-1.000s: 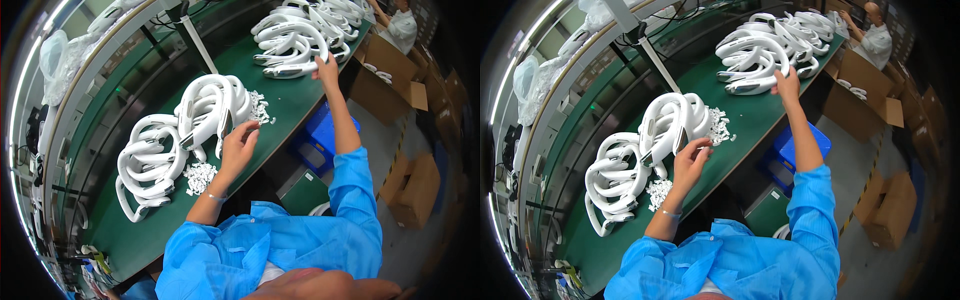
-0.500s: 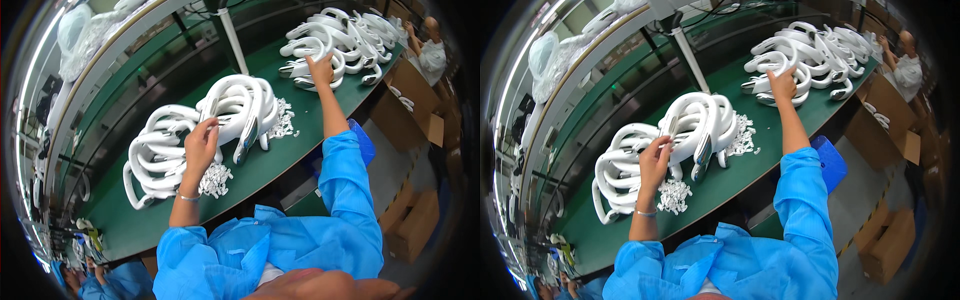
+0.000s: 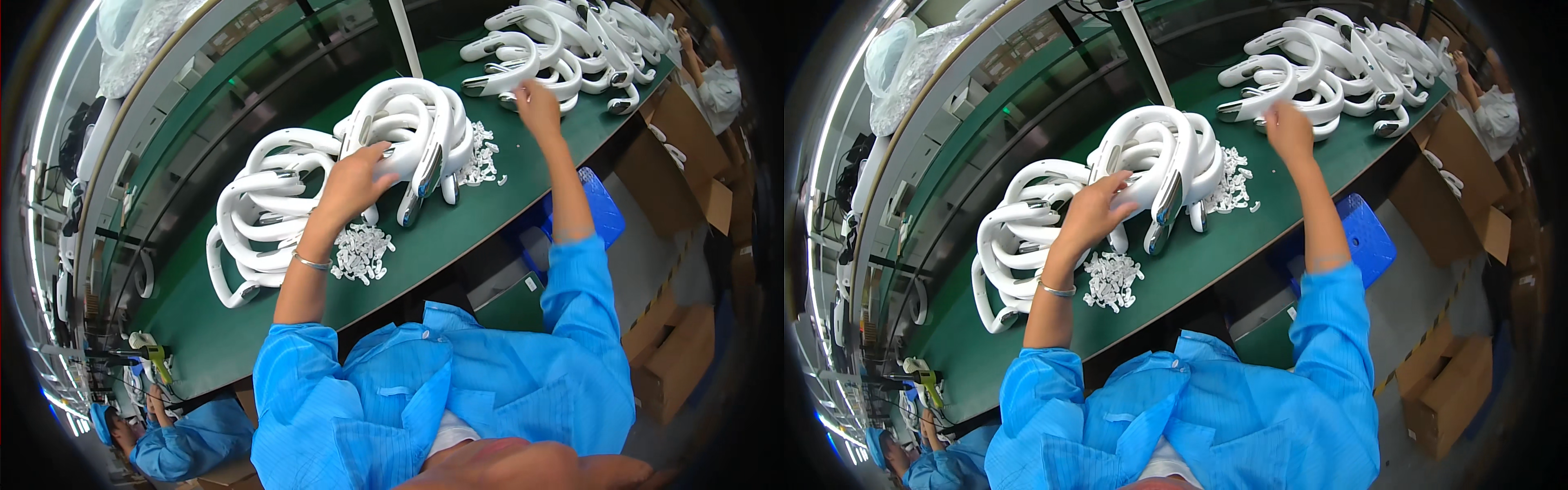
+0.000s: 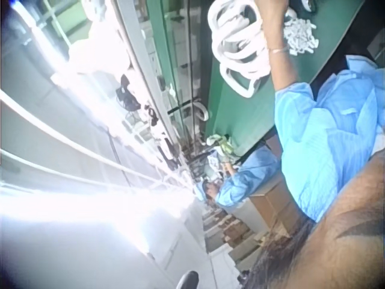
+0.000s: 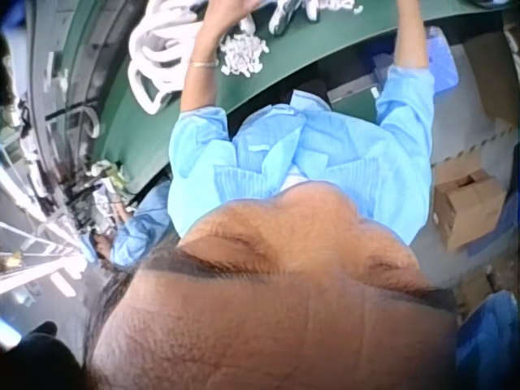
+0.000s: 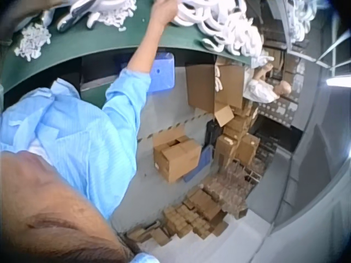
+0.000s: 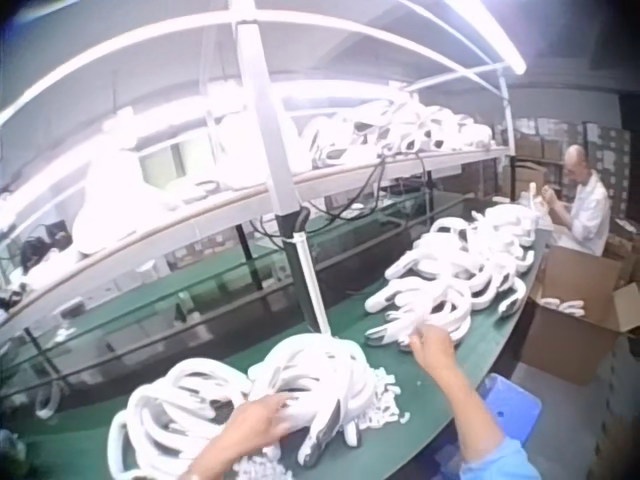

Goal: Assembling and inspecting white plastic neck massager units on a factory production line.

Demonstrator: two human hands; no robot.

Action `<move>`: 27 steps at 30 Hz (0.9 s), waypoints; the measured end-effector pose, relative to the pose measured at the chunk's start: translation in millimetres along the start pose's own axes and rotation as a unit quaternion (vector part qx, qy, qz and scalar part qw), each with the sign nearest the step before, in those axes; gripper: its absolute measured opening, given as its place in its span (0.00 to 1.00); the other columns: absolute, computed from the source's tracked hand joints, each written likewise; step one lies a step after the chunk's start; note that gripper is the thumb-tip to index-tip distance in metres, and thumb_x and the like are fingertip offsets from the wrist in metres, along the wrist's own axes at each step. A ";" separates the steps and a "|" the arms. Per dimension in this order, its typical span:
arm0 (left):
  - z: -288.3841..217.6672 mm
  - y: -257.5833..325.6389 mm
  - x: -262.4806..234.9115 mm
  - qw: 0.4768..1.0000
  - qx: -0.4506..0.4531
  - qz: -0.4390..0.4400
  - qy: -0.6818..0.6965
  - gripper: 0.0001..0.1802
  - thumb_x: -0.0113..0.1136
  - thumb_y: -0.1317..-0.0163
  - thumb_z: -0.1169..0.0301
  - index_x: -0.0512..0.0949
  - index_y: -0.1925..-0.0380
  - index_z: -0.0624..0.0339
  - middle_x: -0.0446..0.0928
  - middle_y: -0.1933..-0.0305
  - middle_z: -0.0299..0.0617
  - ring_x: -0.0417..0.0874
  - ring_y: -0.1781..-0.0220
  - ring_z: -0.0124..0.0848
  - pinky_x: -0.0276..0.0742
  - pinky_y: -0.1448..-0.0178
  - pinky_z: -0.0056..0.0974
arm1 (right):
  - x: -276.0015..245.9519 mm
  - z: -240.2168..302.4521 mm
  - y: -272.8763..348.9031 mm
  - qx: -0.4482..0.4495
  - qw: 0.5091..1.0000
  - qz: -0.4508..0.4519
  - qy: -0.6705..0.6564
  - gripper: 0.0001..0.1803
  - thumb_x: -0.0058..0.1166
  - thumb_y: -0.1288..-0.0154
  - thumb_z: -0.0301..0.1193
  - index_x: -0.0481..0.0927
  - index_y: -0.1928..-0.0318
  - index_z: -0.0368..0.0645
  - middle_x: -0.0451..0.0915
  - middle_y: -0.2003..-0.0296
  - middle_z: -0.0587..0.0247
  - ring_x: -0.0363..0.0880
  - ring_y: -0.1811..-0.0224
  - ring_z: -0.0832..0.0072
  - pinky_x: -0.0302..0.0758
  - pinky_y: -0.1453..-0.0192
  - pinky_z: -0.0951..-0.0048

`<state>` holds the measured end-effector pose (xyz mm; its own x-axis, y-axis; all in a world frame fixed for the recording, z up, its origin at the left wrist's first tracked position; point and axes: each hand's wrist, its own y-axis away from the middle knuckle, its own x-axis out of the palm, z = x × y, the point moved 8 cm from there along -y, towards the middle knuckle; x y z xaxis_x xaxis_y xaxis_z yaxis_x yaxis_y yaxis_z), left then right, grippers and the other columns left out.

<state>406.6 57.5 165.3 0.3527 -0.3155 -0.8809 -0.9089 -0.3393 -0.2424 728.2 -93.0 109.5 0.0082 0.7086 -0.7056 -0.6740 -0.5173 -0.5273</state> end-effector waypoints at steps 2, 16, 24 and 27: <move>-1.7 3.1 12.6 1.000 0.020 -0.005 -0.013 0.30 0.67 0.51 0.68 0.71 0.46 0.59 0.78 0.54 0.51 0.80 0.53 0.46 0.75 0.50 0.43 | 6.8 39.5 61.6 -0.090 0.979 0.138 -0.122 0.09 0.58 0.48 0.32 0.78 0.67 0.41 0.77 0.66 0.50 0.77 0.67 0.51 0.75 0.61 0.57; 8.4 -24.6 -13.0 0.994 0.057 -0.080 -0.053 0.28 0.64 0.51 0.69 0.71 0.46 0.55 0.74 0.51 0.51 0.74 0.48 0.48 0.71 0.45 0.45 | -3.5 43.5 159.1 -0.077 0.984 0.074 -0.143 0.06 0.56 0.47 0.21 0.79 0.66 0.39 0.78 0.69 0.56 0.78 0.66 0.62 0.74 0.61 0.66; 76.3 -149.8 24.2 0.995 0.059 0.058 -0.055 0.33 0.60 0.46 0.66 0.65 0.38 0.53 0.77 0.51 0.54 0.76 0.47 0.49 0.70 0.42 0.44 | -10.0 37.0 169.6 0.174 0.811 0.073 -0.553 0.08 0.53 0.38 0.23 0.79 0.59 0.33 0.81 0.67 0.61 0.78 0.69 0.78 0.77 0.62 0.77; 68.8 -154.4 14.3 0.991 0.053 0.012 -0.125 0.23 0.60 0.45 0.64 0.73 0.48 0.55 0.80 0.60 0.52 0.80 0.54 0.49 0.73 0.49 0.48 | -32.6 51.4 171.3 0.193 0.745 0.065 -0.635 0.09 0.52 0.36 0.22 0.78 0.57 0.33 0.80 0.65 0.61 0.78 0.67 0.78 0.78 0.61 0.78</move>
<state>536.7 166.3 162.1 0.2771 -0.0885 -0.9568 -0.9391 -0.2355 -0.2502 574.5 -180.1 66.5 -0.6164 0.6740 0.4071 -0.7722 -0.6187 -0.1449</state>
